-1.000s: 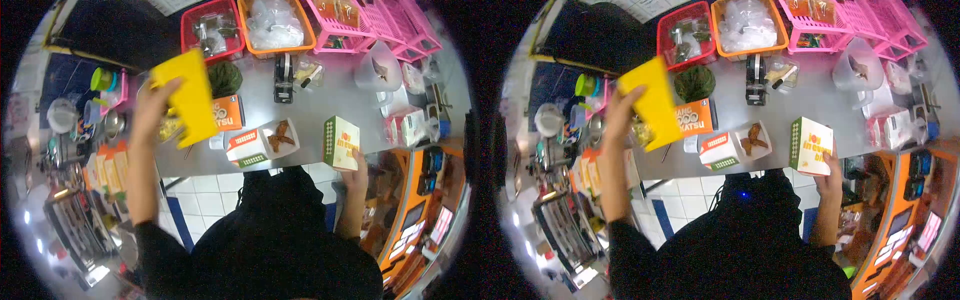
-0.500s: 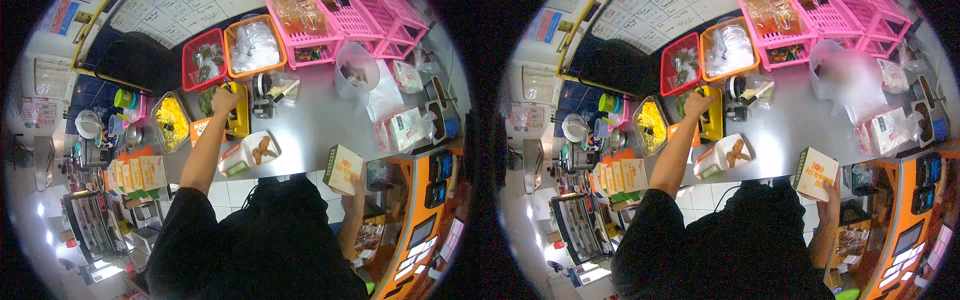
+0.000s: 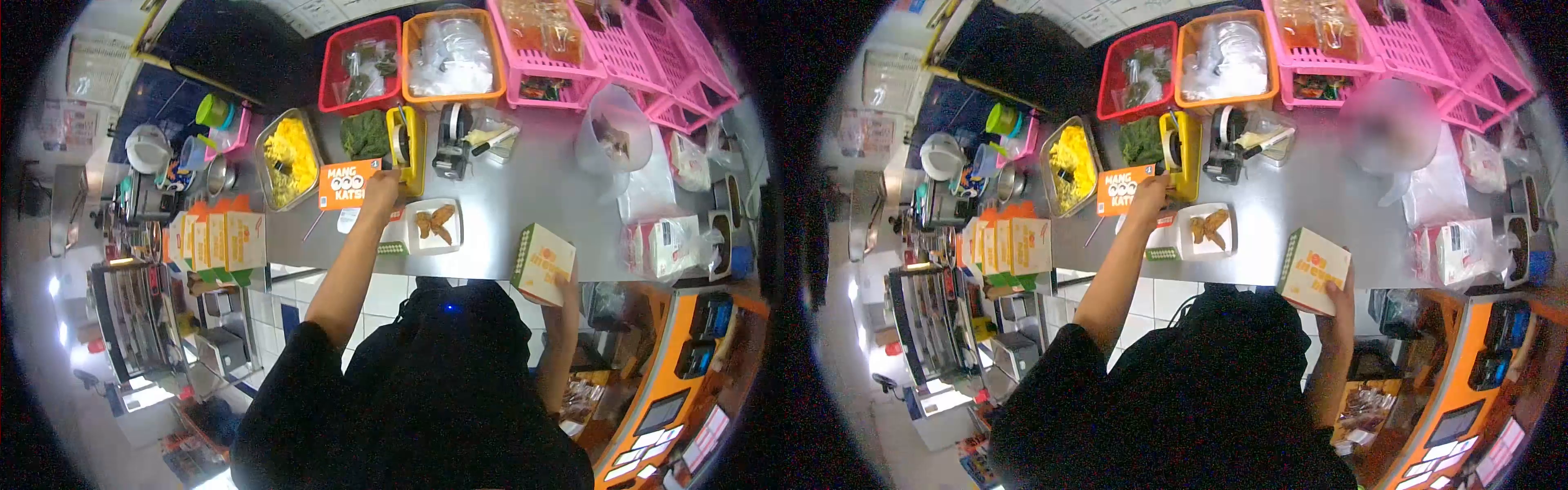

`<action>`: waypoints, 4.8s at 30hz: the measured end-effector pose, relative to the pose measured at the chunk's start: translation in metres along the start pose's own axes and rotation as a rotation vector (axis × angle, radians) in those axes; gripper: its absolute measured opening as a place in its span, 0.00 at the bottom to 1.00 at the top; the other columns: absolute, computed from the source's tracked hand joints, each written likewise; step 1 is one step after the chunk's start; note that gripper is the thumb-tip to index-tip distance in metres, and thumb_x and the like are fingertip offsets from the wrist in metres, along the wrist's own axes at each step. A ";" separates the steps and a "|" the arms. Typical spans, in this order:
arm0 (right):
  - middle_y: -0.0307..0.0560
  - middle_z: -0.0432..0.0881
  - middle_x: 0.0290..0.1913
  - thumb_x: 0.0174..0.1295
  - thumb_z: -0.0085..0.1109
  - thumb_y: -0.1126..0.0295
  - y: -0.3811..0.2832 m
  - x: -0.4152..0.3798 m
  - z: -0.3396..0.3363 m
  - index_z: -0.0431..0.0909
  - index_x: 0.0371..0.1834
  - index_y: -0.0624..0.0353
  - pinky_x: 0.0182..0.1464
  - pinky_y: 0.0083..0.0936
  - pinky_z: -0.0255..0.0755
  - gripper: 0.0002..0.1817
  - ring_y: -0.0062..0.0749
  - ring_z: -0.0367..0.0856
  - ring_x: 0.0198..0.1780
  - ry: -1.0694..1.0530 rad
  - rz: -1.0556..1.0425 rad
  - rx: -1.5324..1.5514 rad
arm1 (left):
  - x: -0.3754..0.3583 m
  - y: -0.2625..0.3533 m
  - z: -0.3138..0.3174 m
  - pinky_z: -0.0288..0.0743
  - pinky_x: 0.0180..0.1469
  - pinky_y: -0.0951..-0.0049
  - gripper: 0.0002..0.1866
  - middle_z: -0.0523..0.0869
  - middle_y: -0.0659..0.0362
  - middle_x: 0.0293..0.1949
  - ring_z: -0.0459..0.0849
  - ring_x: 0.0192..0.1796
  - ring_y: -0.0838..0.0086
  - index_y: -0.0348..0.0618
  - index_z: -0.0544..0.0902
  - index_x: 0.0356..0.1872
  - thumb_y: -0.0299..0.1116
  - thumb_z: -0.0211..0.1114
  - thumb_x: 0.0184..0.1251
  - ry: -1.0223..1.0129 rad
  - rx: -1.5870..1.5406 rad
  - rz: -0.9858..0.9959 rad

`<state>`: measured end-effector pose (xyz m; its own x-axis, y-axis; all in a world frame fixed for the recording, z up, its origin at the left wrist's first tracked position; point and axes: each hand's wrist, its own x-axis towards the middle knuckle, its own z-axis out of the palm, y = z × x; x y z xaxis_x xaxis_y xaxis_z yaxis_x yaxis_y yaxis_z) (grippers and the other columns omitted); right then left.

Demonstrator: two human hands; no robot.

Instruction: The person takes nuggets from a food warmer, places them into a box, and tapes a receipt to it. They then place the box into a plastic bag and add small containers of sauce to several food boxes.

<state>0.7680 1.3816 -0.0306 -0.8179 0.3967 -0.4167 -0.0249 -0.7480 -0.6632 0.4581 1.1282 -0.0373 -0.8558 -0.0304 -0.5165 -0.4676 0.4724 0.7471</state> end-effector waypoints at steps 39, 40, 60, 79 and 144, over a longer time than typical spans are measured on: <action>0.43 0.79 0.48 0.70 0.56 0.58 0.050 0.021 0.080 0.65 0.60 0.50 0.28 0.22 0.75 0.20 0.25 0.81 0.40 -0.103 0.334 0.366 | -0.182 0.003 0.051 0.69 0.22 0.68 0.25 0.79 0.57 0.13 0.76 0.16 0.70 0.36 0.83 0.18 0.52 0.73 0.58 -0.168 0.394 0.650; 0.43 0.79 0.48 0.70 0.56 0.58 0.048 0.017 0.082 0.65 0.60 0.50 0.28 0.22 0.75 0.20 0.25 0.81 0.40 -0.116 0.343 0.364 | -0.181 -0.003 0.051 0.72 0.23 0.65 0.30 0.79 0.54 0.12 0.78 0.16 0.62 0.37 0.83 0.18 0.59 0.72 0.55 -0.078 0.385 0.755; 0.62 0.76 0.58 0.62 0.59 0.62 0.063 0.099 0.102 0.69 0.65 0.63 0.65 0.44 0.66 0.28 0.57 0.73 0.61 -0.200 -0.734 -1.637 | -0.100 -0.139 -0.001 0.75 0.39 0.73 0.13 0.80 0.60 0.39 0.79 0.39 0.75 0.40 0.76 0.45 0.37 0.65 0.68 0.205 -0.974 -0.256; 0.57 0.81 0.38 0.66 0.53 0.57 0.062 0.112 0.106 0.74 0.51 0.62 0.45 0.45 0.75 0.20 0.50 0.82 0.42 -0.249 -0.595 -1.762 | -0.033 -0.029 0.052 0.75 0.41 0.56 0.26 0.84 0.46 0.37 0.83 0.39 0.52 0.37 0.79 0.53 0.42 0.73 0.58 0.119 0.218 1.070; 0.57 0.68 0.67 0.67 0.53 0.78 0.062 0.009 0.098 0.43 0.78 0.49 0.59 0.33 0.75 0.39 0.39 0.77 0.60 -0.183 0.254 -0.340 | -0.088 -0.054 0.015 0.70 0.58 0.58 0.14 0.82 0.47 0.49 0.78 0.57 0.53 0.41 0.82 0.44 0.41 0.65 0.66 -0.115 0.138 1.040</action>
<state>0.7030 1.2867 -0.0144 -0.8623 0.0999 -0.4965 0.3549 -0.5801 -0.7332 0.5617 1.1184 -0.0382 -0.7914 0.5276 0.3089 0.5197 0.3145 0.7943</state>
